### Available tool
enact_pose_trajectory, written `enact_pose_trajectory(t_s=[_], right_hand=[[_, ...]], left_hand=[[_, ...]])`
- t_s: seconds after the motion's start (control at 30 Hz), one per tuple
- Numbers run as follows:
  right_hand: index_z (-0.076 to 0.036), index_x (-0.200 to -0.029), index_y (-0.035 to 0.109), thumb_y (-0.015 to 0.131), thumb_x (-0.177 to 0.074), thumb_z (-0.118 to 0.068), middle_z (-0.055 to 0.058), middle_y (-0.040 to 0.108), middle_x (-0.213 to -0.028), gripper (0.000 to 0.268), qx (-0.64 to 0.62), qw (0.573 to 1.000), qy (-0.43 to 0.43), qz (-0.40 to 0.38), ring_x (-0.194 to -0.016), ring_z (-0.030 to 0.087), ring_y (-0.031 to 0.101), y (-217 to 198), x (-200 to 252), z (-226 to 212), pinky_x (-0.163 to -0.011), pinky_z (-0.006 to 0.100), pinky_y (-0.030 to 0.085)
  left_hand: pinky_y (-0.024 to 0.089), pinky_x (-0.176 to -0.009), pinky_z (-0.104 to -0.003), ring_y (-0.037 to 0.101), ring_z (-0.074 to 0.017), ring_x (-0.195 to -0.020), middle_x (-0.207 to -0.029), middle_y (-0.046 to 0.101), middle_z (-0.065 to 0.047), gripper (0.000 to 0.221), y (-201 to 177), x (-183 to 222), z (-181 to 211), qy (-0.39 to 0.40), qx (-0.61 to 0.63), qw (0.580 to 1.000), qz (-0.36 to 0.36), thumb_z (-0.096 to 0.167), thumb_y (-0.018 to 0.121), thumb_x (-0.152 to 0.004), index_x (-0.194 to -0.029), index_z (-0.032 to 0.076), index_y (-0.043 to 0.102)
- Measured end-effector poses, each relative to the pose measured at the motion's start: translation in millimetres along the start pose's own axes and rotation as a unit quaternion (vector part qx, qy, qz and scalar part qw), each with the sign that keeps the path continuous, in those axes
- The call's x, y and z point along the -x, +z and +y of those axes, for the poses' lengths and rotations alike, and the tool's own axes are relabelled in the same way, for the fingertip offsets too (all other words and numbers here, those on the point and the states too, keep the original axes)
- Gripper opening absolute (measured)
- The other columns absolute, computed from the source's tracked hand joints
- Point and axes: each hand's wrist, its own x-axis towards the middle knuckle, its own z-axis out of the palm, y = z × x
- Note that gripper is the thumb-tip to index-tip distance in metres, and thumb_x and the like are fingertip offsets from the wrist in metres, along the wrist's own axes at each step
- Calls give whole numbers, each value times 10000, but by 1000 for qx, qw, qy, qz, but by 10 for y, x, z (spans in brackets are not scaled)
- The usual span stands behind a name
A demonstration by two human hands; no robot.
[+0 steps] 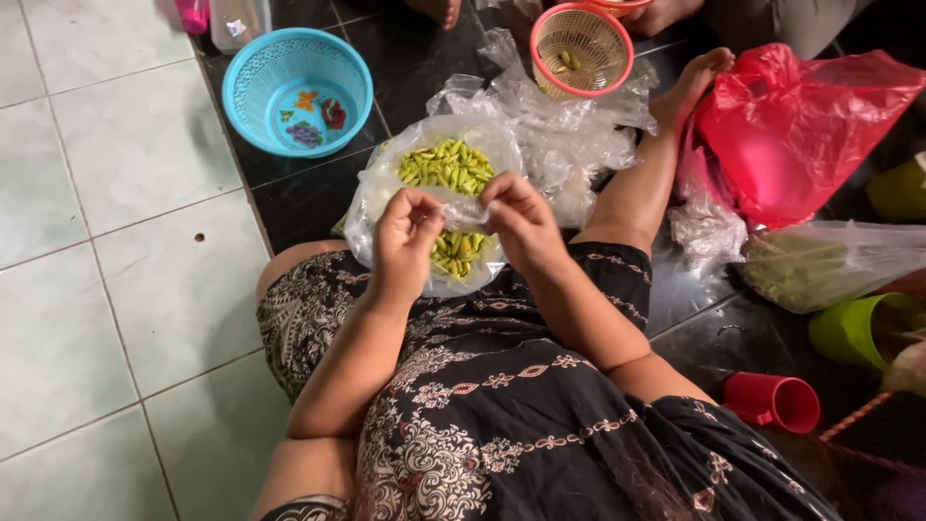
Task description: Picking small green chilies from a pile and placing them into a clear plastic bag while sitting on the floor.
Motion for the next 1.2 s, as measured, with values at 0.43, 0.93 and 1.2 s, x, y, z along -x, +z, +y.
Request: enact_pose_trajectory(t_s=[0.43,0.93,1.2], right_hand=[[7,-1052,580,646,-953,-28,127,672,-863,123,2,1000,15,20,-790,175,665,49,-63,51,-718,254,495],[35,-1151,576,630,-1003,-63,74,625,-812,186,132,982,58,-122,-699,100,585,165,26,-134,-651,221,463],[32,-1167,583,620,-968,83,152,643,-946,208,296,943,-140,-56,-797,241,680,167,109,27,-718,319,546]], left_hand=[[485,-669,-329,595,-229,-613,-566,616,-37,259,-155,-5,-242,54,-252,962,-95,241,861,-839,-724,102,675],[536,-731,-374,663,-272,-733,-806,649,-62,178,-231,-78,-414,216,-326,916,89,67,737,-843,-995,96,649],[593,-757,-417,681,-340,-967,-1134,655,-173,398,-39,-189,-111,192,-248,950,10,349,725,-989,-1214,31,641]])
